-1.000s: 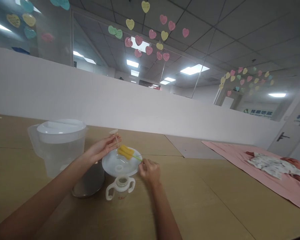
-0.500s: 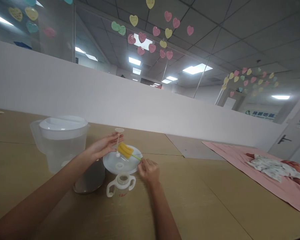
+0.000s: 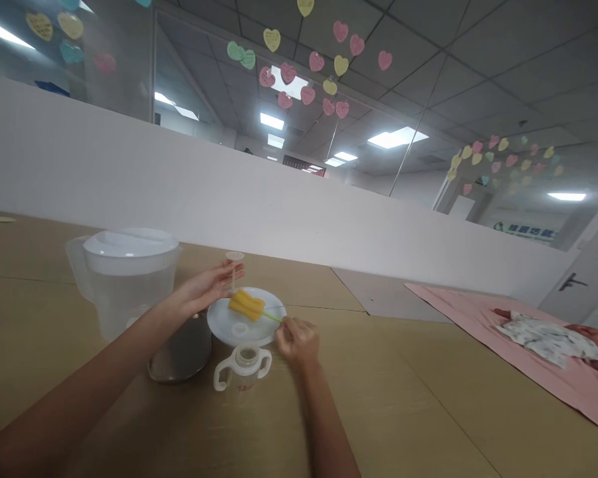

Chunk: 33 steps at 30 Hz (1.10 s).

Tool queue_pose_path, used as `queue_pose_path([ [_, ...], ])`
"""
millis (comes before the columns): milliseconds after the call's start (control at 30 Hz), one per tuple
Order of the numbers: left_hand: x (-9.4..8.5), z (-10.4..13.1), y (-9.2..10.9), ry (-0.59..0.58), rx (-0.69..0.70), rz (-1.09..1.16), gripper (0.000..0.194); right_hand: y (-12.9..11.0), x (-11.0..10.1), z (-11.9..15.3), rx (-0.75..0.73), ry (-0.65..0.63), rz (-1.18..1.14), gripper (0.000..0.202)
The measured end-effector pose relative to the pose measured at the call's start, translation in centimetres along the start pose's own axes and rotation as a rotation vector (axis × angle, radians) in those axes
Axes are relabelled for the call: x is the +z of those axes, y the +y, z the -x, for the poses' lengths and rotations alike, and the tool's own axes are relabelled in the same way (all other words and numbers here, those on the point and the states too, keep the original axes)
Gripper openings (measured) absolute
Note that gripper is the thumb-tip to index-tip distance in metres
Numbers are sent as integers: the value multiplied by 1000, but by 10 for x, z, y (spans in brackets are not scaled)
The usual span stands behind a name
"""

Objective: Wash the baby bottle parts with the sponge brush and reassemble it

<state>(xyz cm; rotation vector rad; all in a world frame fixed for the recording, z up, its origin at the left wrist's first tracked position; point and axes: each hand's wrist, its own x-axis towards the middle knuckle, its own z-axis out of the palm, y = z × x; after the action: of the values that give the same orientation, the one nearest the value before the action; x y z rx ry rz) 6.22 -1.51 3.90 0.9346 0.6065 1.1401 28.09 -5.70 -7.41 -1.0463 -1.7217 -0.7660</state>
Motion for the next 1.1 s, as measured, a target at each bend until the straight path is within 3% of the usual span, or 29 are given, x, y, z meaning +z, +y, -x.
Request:
queue_pose_path([
  [233,4,-1,-9,-126,-19,-46,11,-3,-4,-4,103,68,-24,18],
  [367,4,2,-4,-57,-7,-12,9,-1,-2,-1,-4,-7,-17,18],
  [500,0,4,6,10,5,-12,5,5,-4,0,-22,-4,9,16],
  [633,3,6,6,3,-12,1,6,1,-4,-1,32,30,-13,16],
  [767,8,9,6,-12,-19,4,5,-5,0,1,-11,-19,-44,17],
  [900,-1,8,15,5,64,-24,8,2,0,4,-23,-51,-7,20],
  [1000,-14,6,24,6,255,-255,15,9,-2,5,32,-37,24,19],
  [1100,-27,7,30,7,384,-786,17,14,-4,5,86,-14,43,18],
])
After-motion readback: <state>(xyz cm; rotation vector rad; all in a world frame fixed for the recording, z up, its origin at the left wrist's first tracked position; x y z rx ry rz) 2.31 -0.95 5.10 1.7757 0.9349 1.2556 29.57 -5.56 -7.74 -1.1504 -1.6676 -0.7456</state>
